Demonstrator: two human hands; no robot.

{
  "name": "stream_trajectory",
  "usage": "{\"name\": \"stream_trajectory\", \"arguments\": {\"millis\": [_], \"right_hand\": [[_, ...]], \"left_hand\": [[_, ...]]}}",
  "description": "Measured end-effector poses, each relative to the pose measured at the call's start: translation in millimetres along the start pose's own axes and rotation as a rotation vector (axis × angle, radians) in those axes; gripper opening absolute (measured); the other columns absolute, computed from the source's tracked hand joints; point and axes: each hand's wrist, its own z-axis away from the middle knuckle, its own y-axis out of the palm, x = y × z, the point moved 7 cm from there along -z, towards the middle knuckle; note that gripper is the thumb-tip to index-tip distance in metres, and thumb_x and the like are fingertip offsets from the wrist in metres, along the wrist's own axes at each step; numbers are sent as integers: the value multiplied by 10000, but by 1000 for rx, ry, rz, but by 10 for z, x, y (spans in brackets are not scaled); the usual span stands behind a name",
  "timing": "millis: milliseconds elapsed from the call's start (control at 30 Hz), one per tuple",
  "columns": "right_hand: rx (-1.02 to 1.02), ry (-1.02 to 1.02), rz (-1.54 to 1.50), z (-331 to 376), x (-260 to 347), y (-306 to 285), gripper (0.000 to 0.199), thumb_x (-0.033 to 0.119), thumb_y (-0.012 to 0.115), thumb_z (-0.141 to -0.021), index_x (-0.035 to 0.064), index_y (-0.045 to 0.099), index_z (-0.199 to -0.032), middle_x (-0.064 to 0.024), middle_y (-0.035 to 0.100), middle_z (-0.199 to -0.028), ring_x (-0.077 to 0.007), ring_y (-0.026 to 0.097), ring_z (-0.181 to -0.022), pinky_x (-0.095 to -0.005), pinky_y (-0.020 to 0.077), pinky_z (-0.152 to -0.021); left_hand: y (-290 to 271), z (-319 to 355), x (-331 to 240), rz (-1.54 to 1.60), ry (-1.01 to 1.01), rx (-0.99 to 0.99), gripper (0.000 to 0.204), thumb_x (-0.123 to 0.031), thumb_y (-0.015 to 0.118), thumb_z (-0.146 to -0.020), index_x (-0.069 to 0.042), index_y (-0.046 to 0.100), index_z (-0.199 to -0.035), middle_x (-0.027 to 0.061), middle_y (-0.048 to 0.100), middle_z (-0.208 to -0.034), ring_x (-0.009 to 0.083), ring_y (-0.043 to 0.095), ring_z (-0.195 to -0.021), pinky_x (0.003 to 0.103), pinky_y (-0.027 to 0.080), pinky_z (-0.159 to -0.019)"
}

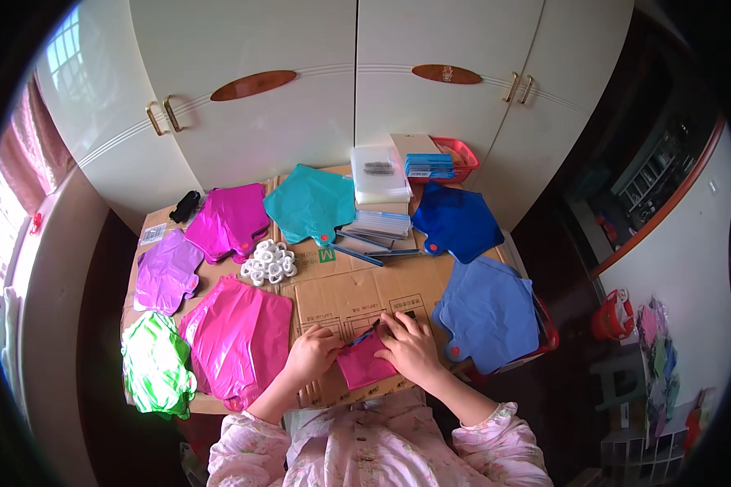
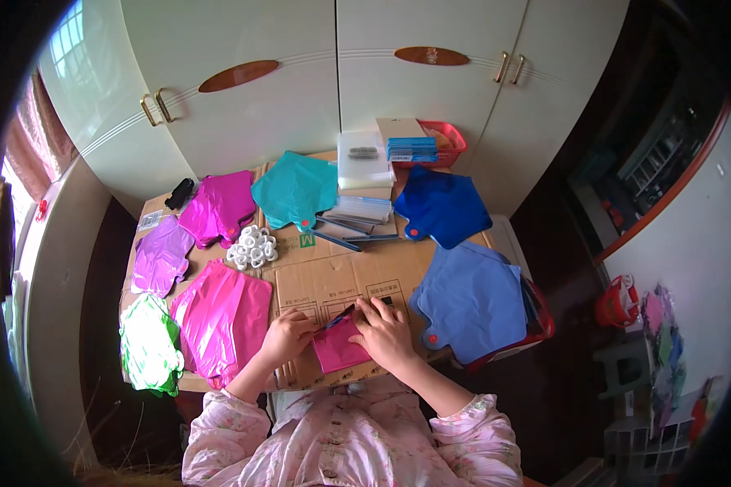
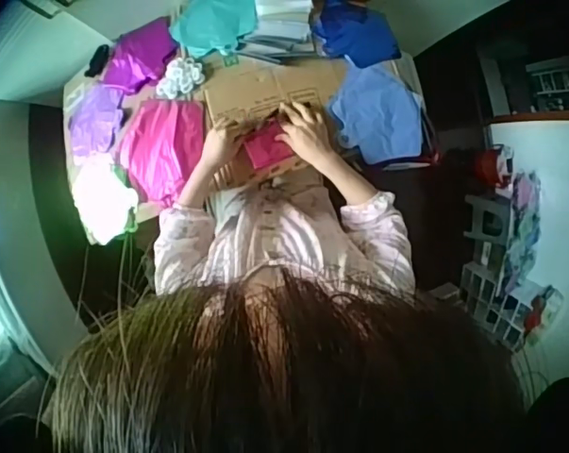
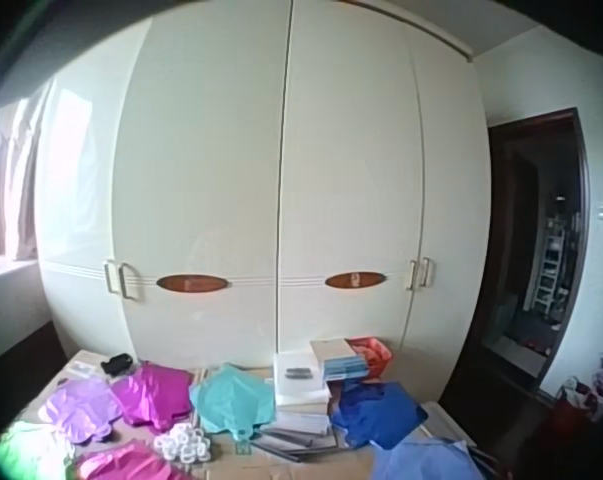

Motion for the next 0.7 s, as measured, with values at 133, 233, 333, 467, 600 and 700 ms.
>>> {"name": "stream_trajectory", "arguments": {"millis": [133,233,333,467,600,700], "right_hand": [[-70,32,-55,16,19,56,388,232,708,-744,86,634,-1096,-44,572,-1243,-243,492,-1157,-431,402,-852],[-105,169,-161,-38,-24,109,467,74,656,-716,80,574,-1176,-50,601,-1127,-246,528,-1072,-431,405,-830],[-248,214,-200,-133,-82,52,513,-4,613,-694,103,538,-1189,-54,607,-1061,-251,553,-988,-415,407,-799],[-196,30,-312,-184,-50,87,305,-6,634,-672,109,593,-951,-25,623,-981,-226,569,-897,-393,402,-746],[-211,4,-275,-160,-17,92,190,11,630,-689,93,579,-853,-31,613,-892,-233,576,-862,-380,418,-760],[-215,-58,-171,-159,58,86,111,47,616,-710,91,546,-784,-43,571,-800,-231,572,-811,-377,417,-742]], "left_hand": [[-29,42,-179,-110,115,-57,145,-48,650,-697,-92,684,-831,30,598,-767,228,572,-795,329,511,-700],[-4,64,-192,-157,136,-47,173,-30,674,-682,-76,700,-847,47,610,-769,239,586,-771,337,515,-685],[-5,88,-193,-180,170,-18,230,-39,653,-680,-74,694,-903,41,623,-813,230,587,-769,333,521,-692],[-10,152,-273,-288,281,-9,241,-96,584,-732,-55,648,-960,30,615,-872,196,592,-818,307,516,-693],[-17,209,-347,-388,363,-55,250,-121,575,-735,-49,637,-967,38,634,-938,176,611,-843,302,513,-693],[-11,234,-371,-422,377,-44,240,-134,581,-730,-53,635,-949,41,635,-948,168,614,-840,297,501,-692]]}}
